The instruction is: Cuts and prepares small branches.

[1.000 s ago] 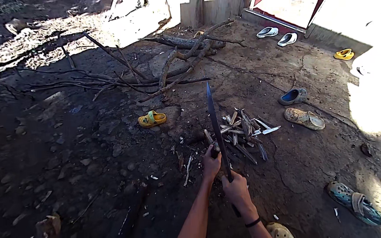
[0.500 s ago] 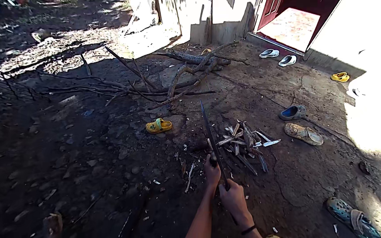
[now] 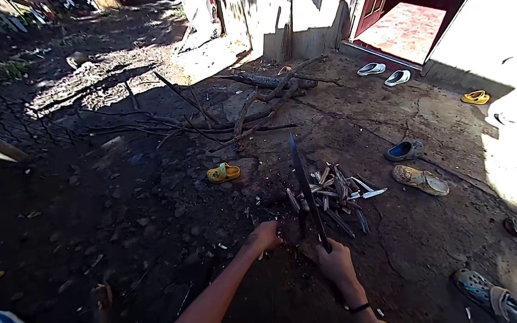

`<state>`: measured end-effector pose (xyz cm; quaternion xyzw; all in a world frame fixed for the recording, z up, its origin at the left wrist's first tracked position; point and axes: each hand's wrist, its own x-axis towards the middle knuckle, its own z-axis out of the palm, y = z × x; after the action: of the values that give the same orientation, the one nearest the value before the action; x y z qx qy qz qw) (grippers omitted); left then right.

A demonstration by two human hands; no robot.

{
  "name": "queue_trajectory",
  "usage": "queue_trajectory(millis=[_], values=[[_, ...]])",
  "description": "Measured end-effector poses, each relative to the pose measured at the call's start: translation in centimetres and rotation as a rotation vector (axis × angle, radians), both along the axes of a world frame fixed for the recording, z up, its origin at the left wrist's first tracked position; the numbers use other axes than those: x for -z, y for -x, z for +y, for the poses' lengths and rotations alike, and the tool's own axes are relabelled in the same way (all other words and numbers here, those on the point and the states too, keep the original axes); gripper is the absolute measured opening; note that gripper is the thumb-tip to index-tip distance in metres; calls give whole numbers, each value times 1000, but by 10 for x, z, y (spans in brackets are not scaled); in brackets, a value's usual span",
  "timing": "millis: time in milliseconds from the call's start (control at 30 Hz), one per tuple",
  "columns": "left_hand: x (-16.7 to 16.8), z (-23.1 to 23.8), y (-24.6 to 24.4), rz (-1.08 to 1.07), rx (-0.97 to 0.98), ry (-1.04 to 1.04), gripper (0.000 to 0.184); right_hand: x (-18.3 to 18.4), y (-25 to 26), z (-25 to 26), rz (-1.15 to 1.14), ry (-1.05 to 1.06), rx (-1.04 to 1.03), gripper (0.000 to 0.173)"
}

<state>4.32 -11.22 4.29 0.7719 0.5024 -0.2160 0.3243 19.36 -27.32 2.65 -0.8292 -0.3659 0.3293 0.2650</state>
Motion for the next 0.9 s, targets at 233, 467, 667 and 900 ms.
queue_trajectory(millis=[233, 467, 667, 900], values=[[-97, 107, 114, 440, 20, -406, 17, -41, 5, 10, 254, -1068, 8, 14], [-139, 164, 202, 232, -365, -186, 32, 33, 16, -7, 4, 9, 32, 26], [-137, 163, 240, -37, -754, -152, 31, -26, 19, -4, 275, -844, 26, 15], [-105, 145, 261, 201, -749, -56, 28, 54, 15, -26, -35, -28, 111, 26]])
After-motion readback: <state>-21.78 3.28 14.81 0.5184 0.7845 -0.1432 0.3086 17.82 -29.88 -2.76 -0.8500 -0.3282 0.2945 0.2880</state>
